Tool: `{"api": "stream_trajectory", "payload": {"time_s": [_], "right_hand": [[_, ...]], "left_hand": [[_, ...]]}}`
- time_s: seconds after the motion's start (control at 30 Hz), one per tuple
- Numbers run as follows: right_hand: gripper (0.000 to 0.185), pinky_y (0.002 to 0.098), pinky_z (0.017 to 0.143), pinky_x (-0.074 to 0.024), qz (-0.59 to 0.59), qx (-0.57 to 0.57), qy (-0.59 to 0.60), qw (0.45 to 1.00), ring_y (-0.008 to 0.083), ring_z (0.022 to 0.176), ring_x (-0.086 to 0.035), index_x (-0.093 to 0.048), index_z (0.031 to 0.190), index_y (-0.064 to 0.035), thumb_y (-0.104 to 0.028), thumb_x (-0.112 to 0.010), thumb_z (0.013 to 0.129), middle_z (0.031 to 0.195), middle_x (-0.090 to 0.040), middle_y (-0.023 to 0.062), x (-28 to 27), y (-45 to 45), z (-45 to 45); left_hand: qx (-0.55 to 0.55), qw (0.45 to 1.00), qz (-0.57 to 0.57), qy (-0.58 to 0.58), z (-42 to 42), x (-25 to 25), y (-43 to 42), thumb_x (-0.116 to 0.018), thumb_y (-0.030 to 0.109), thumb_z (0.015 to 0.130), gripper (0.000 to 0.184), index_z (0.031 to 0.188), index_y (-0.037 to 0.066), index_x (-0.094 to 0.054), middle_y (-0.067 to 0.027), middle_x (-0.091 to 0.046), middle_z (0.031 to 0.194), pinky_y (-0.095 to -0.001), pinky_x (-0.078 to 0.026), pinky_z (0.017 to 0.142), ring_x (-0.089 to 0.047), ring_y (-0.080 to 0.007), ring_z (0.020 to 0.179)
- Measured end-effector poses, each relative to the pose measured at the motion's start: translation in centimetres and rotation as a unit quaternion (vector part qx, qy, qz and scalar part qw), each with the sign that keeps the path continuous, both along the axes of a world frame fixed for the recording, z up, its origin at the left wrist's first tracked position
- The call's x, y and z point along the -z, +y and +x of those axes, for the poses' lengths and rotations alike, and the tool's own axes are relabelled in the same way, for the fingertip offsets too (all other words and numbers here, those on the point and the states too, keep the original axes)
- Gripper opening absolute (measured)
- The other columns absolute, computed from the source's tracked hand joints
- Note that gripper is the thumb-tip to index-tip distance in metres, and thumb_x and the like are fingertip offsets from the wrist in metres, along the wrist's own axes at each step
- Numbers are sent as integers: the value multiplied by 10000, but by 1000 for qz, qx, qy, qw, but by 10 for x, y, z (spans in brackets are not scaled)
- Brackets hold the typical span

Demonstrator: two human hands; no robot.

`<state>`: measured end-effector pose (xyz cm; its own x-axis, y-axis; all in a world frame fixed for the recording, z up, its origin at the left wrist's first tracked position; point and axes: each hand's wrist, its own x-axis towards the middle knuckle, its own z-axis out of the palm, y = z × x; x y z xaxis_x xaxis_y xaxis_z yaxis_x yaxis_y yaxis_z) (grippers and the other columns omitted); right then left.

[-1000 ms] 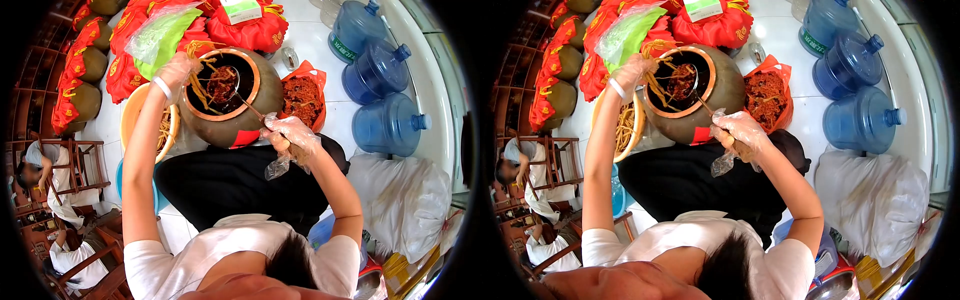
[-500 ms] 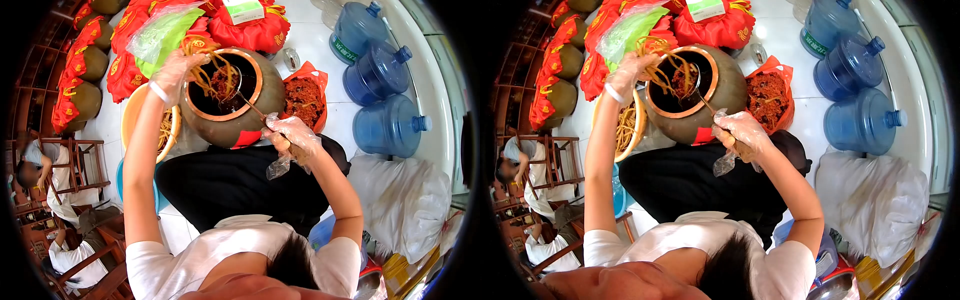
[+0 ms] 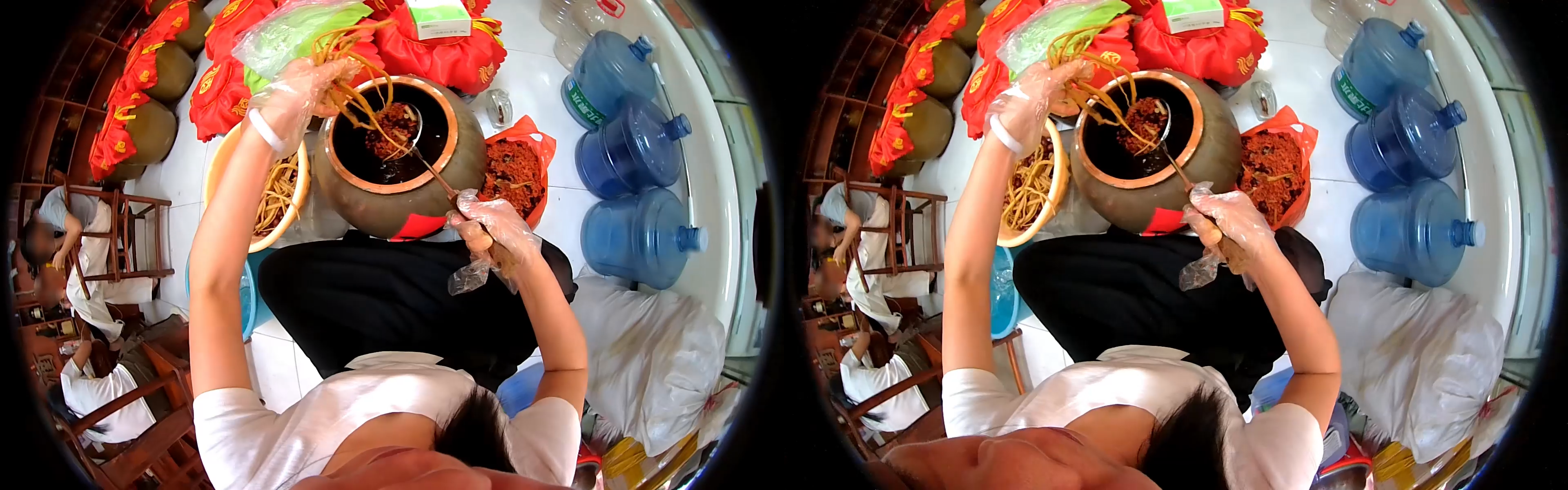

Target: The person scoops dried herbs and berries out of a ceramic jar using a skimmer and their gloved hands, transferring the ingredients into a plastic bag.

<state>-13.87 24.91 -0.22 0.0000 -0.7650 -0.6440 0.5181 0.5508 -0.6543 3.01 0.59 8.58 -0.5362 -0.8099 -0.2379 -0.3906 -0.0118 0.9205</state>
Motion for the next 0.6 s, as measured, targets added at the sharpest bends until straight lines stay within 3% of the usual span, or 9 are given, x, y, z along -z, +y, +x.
{"api": "stream_trajectory", "payload": {"time_s": [0.13, 0.27, 0.37, 0.4, 0.43, 0.47, 0.53, 0.57, 0.6], "right_hand": [[269, 233, 339, -302, 14, 14, 23, 1000, 93, 388, -426, -596, 742, -3, -258, -576, 823, 524, -503, 16, 3, -2, 3], [307, 217, 325, -276, 23, -8, 44, 999, 80, 371, -397, -591, 749, -22, -317, -567, 828, 513, -476, -6, -9, -4, 5], [334, 220, 310, -240, -10, -18, 41, 999, 85, 341, -361, -584, 757, -15, -340, -559, 829, 489, -443, -12, -2, -3, 3], [324, 219, 308, -238, -23, -13, 31, 999, 85, 341, -362, -582, 759, -13, -329, -561, 827, 503, -455, -5, 0, -3, 4], [324, 219, 308, -238, -24, -22, 31, 999, 85, 341, -362, -582, 759, -13, -329, -561, 827, 503, -455, -5, -2, -4, 6], [314, 215, 326, -256, -16, -3, 29, 999, 84, 362, -378, -581, 760, -10, -317, -568, 823, 535, -480, 10, -7, -5, 8], [303, 210, 343, -274, -8, 12, 27, 1000, 83, 383, -393, -579, 761, -6, -304, -576, 818, 567, -505, 25, -4, -7, 13], [286, 204, 373, -295, -50, 47, 41, 997, 84, 414, -411, -579, 762, -4, -285, -581, 815, 603, -526, 40, 6, -8, 16], [269, 197, 403, -316, -90, 85, 56, 991, 85, 446, -429, -579, 763, -2, -267, -587, 812, 639, -547, 54, 12, -8, 18]], "left_hand": [[12, 999, -37, -8, 18, -15, -10, -541, 367, 820, 379, 1029, 57, -595, -62, -615, 1002, -339, -476, 767, -581, -181, 871], [120, 977, -111, 137, 64, -51, -3, -532, 358, 837, 442, 1128, 25, -522, -114, -570, 1062, -323, -490, 720, -563, -236, 963], [132, 962, -145, 190, 109, -72, -20, -536, 387, 808, 502, 1141, 13, -506, -144, -559, 1084, -363, -473, 807, -558, -244, 981], [57, 969, -112, 212, 109, -90, -1, -663, 380, 721, 526, 1041, -27, -570, -135, -597, 1006, -327, -472, 786, -579, -208, 917], [195, 947, -187, 174, 134, -85, -20, -395, 424, 897, 510, 1242, 52, -442, -164, -502, 1195, -403, -464, 853, -520, -282, 1078], [223, 937, -230, 141, 160, -84, -34, -394, 441, 893, 520, 1246, 62, -443, -171, -465, 1242, -361, -460, 858, -488, -272, 1126], [67, 964, -230, 112, 190, -84, -35, -435, 437, 880, 477, 1147, 55, -535, -148, -573, 1095, -303, -490, 771, -582, -222, 979], [64, 965, -229, 113, 199, -84, -38, -435, 437, 880, 477, 1147, 55, -535, -148, -573, 1095, -303, -490, 771, -582, -222, 979], [-33, 976, -213, -26, 202, -84, -43, -505, 406, 843, 387, 984, 52, -573, -93, -580, 903, -254, -450, 628, -562, -155, 781]]}}
